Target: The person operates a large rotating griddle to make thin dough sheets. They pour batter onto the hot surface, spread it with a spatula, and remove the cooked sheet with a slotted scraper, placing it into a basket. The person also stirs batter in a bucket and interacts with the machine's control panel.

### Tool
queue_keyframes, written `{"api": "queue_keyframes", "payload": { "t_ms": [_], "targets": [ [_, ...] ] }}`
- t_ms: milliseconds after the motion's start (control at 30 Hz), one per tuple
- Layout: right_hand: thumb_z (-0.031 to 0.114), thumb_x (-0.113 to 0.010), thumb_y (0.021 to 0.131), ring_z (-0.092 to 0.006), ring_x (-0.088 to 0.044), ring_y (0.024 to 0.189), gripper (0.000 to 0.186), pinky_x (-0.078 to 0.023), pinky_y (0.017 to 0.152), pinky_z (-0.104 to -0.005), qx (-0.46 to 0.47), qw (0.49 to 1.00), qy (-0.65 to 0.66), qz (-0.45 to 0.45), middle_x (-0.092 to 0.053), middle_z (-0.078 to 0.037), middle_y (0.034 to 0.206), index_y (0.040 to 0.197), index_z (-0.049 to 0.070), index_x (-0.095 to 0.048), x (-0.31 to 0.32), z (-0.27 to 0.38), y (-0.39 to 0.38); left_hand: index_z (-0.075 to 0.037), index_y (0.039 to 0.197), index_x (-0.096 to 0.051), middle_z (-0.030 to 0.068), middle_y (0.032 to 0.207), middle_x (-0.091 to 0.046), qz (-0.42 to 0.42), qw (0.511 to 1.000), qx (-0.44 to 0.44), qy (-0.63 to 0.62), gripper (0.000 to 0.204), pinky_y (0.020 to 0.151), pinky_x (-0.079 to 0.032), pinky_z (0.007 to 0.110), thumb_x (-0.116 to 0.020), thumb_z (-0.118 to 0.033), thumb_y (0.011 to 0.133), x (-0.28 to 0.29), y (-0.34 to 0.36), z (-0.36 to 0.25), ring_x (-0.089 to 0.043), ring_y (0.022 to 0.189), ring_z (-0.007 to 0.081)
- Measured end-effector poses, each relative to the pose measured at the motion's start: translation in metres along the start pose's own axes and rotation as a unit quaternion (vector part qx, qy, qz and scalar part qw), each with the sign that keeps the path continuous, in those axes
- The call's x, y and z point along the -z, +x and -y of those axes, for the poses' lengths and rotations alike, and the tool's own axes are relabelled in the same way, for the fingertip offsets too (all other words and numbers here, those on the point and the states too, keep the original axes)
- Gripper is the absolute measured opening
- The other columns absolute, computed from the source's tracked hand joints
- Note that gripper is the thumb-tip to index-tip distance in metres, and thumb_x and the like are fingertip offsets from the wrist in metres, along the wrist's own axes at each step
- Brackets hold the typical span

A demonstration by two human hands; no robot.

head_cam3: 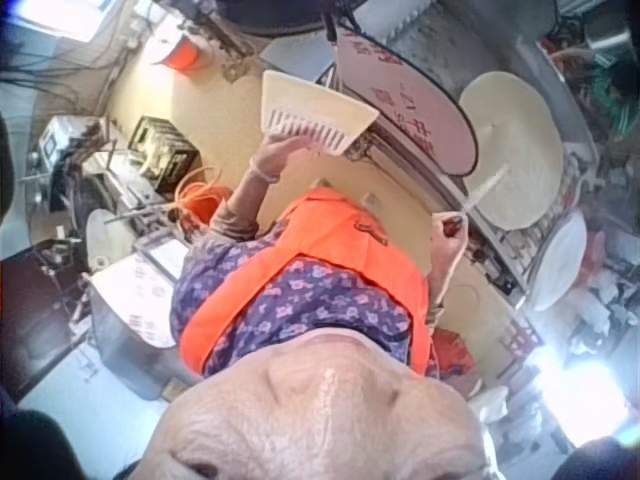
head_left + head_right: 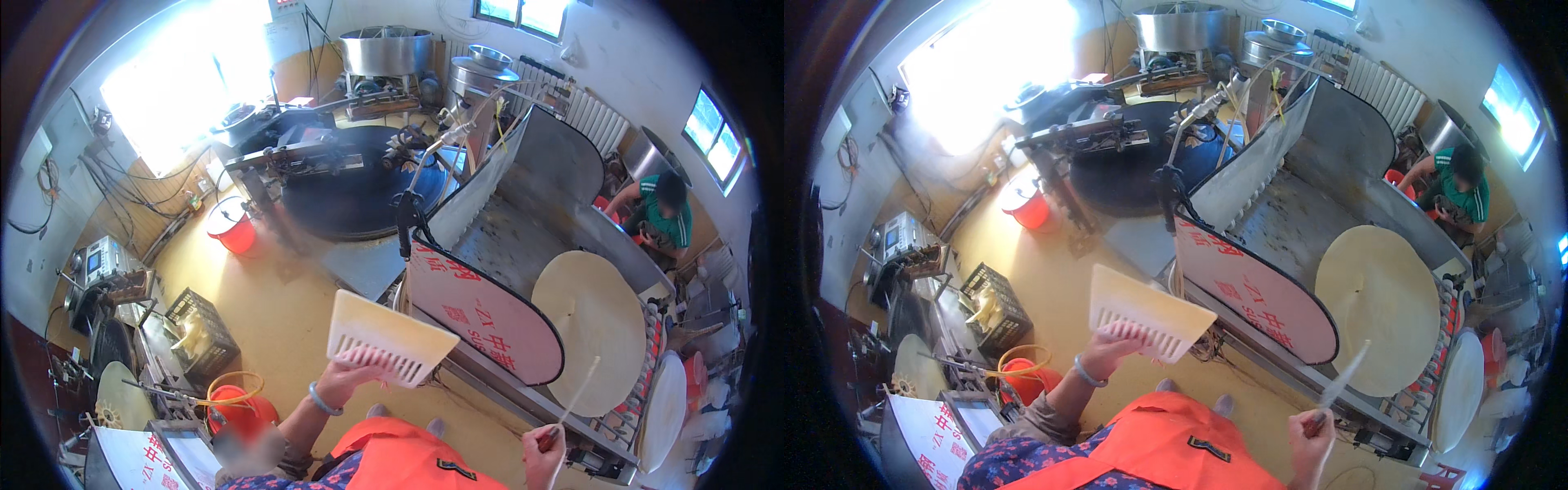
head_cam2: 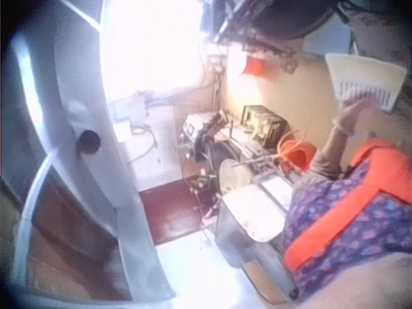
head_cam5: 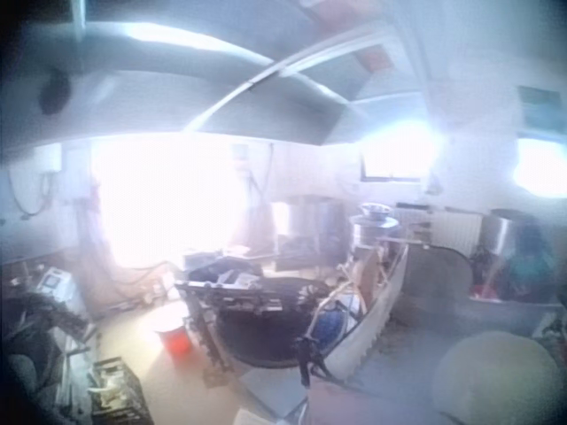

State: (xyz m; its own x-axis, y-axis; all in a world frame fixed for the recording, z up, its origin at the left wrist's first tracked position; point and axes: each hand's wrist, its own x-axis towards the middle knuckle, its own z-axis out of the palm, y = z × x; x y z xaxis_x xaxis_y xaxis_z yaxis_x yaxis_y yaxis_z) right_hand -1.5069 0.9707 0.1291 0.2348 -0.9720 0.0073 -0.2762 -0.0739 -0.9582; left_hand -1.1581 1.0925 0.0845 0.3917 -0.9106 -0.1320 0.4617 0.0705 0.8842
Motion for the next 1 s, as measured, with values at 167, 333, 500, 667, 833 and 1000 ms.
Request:
{"api": "queue_keyframes", "payload": {
  "t_ms": [167, 333, 500, 667, 833, 1000],
  "targets": [
    [0.008, -0.073, 0.072, -0.0047, -0.038, 0.053, 0.022, -0.032, 0.047, -0.0231, 0.002, 0.977, -0.153, 0.146, -0.04, 0.004, 0.056, 0.073, 0.003, -0.052, -0.035, 0.017, 0.014, -0.005, 0.082, -0.054, 0.0071, 0.09, -0.055, -0.014, 0.972, -0.162, -0.167, 0.007, 0.072, -0.048, 0.031, -0.057, 0.001, 0.085, 0.054, -0.024, 0.006, -0.055, 0.091, 0.0205],
    [0.013, -0.074, 0.074, -0.0117, -0.045, 0.052, 0.023, -0.039, 0.05, -0.027, 0.056, 0.959, -0.149, 0.233, -0.048, -0.004, 0.058, 0.08, 0.003, -0.055, -0.112, 0.041, 0.016, -0.007, 0.094, -0.055, 0.0046, 0.094, -0.058, -0.224, 0.958, -0.114, -0.14, 0.008, 0.073, -0.052, 0.031, -0.057, -0.004, 0.087, 0.118, -0.051, -0.009, -0.058, 0.089, 0.0186],
    [0.016, -0.074, 0.075, -0.0115, -0.039, 0.054, 0.027, -0.035, 0.05, -0.0278, 0.044, 0.951, -0.137, 0.274, -0.043, -0.002, 0.058, 0.082, 0.0, -0.053, -0.185, 0.066, 0.012, -0.007, 0.099, -0.057, 0.0033, 0.094, -0.059, -0.299, 0.94, -0.091, -0.14, 0.012, 0.072, -0.053, 0.031, -0.057, -0.005, 0.087, 0.179, -0.064, -0.024, -0.06, 0.088, 0.0173],
    [0.019, -0.075, 0.074, -0.013, -0.042, 0.057, 0.031, -0.038, 0.054, -0.0297, -0.006, 0.933, -0.155, 0.326, -0.045, -0.004, 0.062, 0.086, 0.0, -0.054, -0.241, 0.084, 0.018, -0.007, 0.101, -0.057, 0.0033, 0.093, -0.06, -0.338, 0.93, -0.076, -0.121, 0.015, 0.071, -0.054, 0.03, -0.057, -0.005, 0.087, 0.221, -0.065, -0.034, -0.061, 0.087, 0.0173],
    [0.029, -0.073, 0.077, -0.0177, -0.058, 0.078, 0.047, -0.045, 0.068, -0.0331, -0.017, 0.897, -0.185, 0.402, -0.06, -0.011, 0.085, 0.108, 0.0, -0.052, -0.285, 0.076, 0.039, -0.007, 0.102, -0.058, 0.0031, 0.094, -0.061, -0.407, 0.9, -0.094, -0.122, 0.014, 0.069, -0.054, 0.028, -0.057, -0.005, 0.087, 0.238, -0.063, -0.033, -0.062, 0.086, 0.0161],
    [0.03, -0.072, 0.078, -0.0176, -0.056, 0.079, 0.044, -0.045, 0.07, -0.0331, -0.027, 0.903, -0.099, 0.418, -0.059, -0.009, 0.088, 0.104, -0.001, -0.052, -0.33, 0.062, 0.049, -0.008, 0.101, -0.058, 0.0025, 0.095, -0.061, -0.432, 0.891, -0.103, -0.097, 0.014, 0.066, -0.054, 0.026, -0.057, -0.005, 0.088, 0.257, -0.071, -0.044, -0.062, 0.086, 0.0144]
  ]
}}
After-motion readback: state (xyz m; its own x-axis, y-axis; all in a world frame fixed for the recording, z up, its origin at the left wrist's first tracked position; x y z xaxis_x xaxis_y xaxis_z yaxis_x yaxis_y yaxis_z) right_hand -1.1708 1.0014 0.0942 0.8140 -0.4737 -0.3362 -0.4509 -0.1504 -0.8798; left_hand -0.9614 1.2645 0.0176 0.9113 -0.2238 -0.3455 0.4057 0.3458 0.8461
